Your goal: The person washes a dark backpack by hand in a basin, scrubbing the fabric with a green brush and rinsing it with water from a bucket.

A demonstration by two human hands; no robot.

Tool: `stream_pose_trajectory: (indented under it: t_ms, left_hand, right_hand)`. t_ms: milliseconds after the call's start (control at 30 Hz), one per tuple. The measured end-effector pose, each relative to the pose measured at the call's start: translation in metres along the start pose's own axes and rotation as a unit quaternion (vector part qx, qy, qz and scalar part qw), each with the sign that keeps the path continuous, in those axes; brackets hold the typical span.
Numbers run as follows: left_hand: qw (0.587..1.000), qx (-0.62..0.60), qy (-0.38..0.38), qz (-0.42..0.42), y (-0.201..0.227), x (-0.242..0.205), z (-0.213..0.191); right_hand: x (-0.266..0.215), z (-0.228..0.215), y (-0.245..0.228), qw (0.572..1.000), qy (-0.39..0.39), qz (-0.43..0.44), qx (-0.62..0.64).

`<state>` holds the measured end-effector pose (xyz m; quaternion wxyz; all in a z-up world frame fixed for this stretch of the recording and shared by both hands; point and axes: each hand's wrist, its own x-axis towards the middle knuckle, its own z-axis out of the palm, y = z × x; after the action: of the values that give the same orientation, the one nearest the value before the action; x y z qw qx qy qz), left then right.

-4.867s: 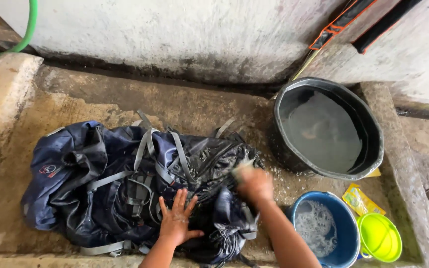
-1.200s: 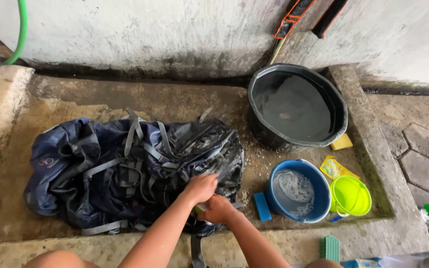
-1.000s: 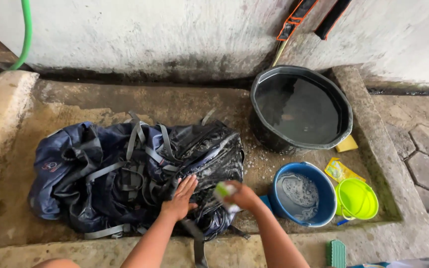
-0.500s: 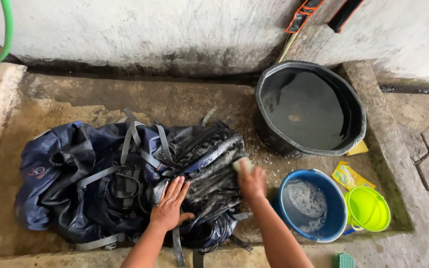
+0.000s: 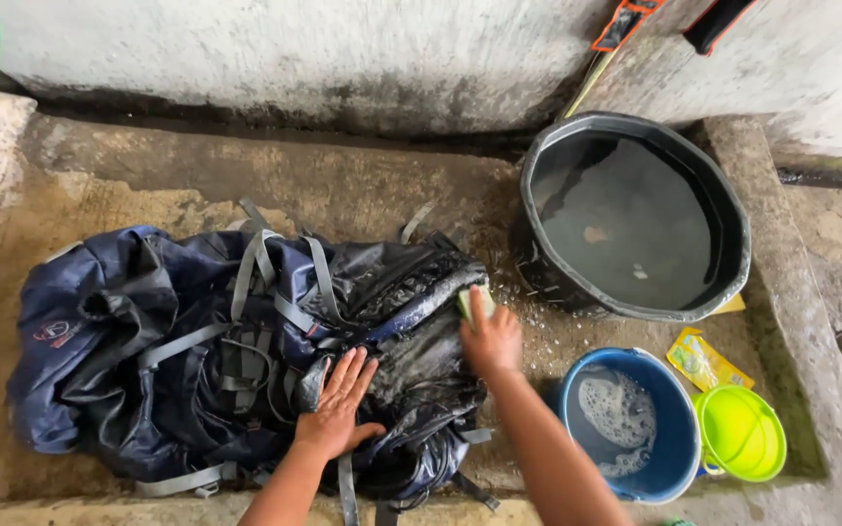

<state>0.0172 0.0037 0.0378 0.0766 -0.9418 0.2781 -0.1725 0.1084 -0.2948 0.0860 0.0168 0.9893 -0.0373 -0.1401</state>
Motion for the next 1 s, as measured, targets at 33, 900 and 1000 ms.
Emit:
stream_pose_trajectory:
  t_ms: [33,900,1000]
  left_hand:
    - [1.0,-0.008,-0.002,0.005,0.0,-0.001,-0.001]
    - [0.937,-0.243,-0.247,-0.044,0.001,0.003,-0.006]
    - [0.902,-0.247,-0.351,-0.05,0.003,0.006,-0.011]
  right_hand:
    - [-0.009,0.002,-0.022,0.986,0.035,0.046,0.154]
    - [-0.075,-0.058,-0.029,0.978,-0.115,0.127,0.12]
    - [-0.091,-0.033,-0.059,0.98,-0.152,0.116,0.056]
